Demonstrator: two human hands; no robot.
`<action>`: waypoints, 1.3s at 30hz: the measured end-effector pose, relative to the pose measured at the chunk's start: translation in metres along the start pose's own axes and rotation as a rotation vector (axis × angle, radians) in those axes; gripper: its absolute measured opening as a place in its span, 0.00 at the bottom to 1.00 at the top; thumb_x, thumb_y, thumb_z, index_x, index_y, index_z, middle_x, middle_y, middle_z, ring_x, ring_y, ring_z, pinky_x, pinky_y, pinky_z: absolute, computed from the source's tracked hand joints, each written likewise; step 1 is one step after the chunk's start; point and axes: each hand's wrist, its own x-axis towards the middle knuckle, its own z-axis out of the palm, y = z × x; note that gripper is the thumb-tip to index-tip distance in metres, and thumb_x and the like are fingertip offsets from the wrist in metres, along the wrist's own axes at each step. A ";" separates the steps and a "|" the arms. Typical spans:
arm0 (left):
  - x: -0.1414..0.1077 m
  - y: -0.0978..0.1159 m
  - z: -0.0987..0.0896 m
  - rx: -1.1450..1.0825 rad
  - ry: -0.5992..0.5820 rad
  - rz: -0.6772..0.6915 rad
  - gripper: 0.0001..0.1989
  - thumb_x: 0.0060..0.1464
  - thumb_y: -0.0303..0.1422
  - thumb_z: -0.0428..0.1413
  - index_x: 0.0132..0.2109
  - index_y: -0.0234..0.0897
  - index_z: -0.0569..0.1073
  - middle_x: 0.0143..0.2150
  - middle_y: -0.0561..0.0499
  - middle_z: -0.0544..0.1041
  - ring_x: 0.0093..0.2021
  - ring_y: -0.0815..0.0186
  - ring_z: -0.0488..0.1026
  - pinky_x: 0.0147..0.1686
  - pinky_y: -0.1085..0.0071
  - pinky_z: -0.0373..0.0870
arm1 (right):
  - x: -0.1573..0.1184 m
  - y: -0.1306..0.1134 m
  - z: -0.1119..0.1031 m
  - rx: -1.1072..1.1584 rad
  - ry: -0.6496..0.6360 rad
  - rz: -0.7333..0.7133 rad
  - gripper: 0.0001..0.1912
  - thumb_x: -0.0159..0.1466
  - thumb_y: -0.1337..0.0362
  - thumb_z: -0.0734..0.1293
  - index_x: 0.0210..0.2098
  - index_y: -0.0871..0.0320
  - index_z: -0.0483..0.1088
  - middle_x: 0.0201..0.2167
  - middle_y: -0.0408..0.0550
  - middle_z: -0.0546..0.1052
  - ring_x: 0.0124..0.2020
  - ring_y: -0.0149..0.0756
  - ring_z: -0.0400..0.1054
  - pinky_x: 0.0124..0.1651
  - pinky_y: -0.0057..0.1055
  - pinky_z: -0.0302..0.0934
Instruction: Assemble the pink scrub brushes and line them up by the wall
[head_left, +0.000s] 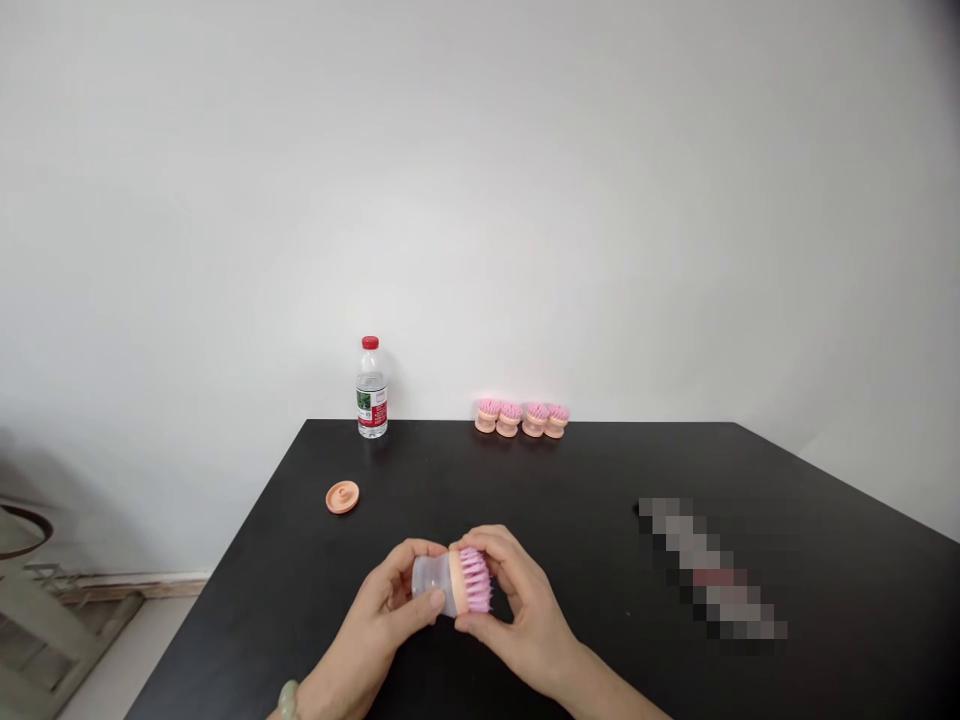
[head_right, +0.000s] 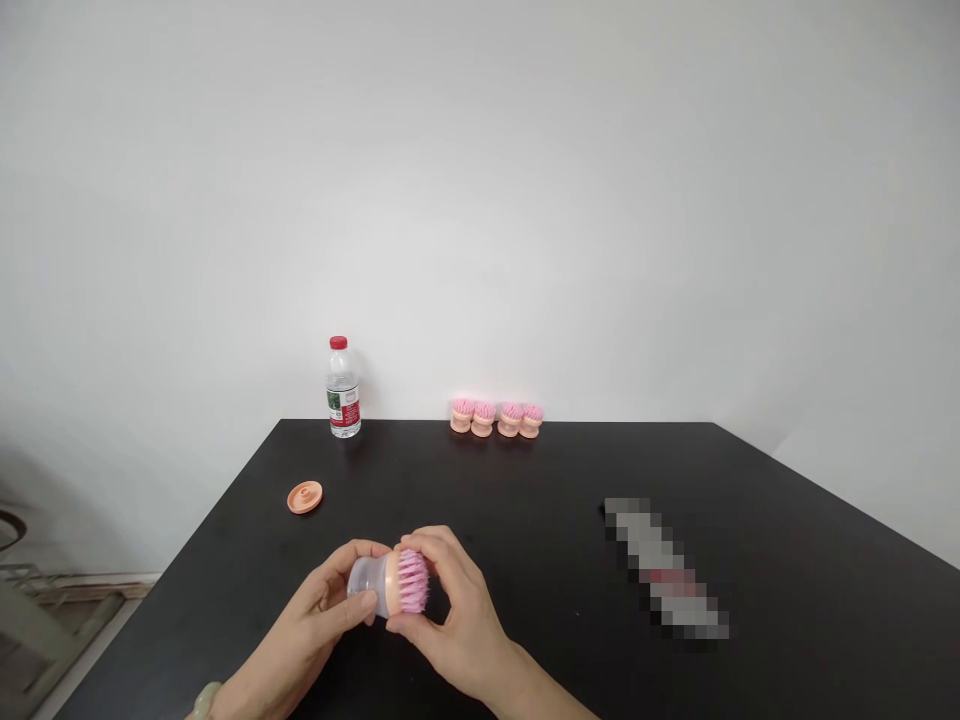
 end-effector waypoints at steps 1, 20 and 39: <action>0.000 0.001 0.001 0.003 0.005 -0.009 0.19 0.50 0.44 0.65 0.46 0.40 0.75 0.39 0.50 0.74 0.38 0.63 0.65 0.38 0.69 0.63 | 0.000 -0.001 0.000 -0.015 -0.005 -0.006 0.27 0.57 0.62 0.76 0.54 0.48 0.67 0.48 0.50 0.70 0.48 0.44 0.70 0.51 0.40 0.68; 0.000 -0.003 0.002 -0.127 -0.016 -0.149 0.19 0.53 0.48 0.62 0.36 0.34 0.74 0.30 0.53 0.68 0.30 0.70 0.61 0.30 0.72 0.60 | 0.004 -0.013 -0.007 -0.177 -0.137 -0.304 0.24 0.65 0.73 0.68 0.58 0.48 0.65 0.50 0.51 0.74 0.53 0.44 0.71 0.56 0.42 0.69; 0.002 -0.005 0.008 -0.147 -0.032 -0.169 0.21 0.56 0.51 0.58 0.35 0.34 0.71 0.28 0.54 0.69 0.26 0.72 0.63 0.27 0.73 0.59 | 0.009 -0.018 -0.009 -0.260 -0.098 -0.406 0.20 0.69 0.54 0.65 0.57 0.55 0.65 0.43 0.55 0.73 0.43 0.44 0.70 0.42 0.41 0.71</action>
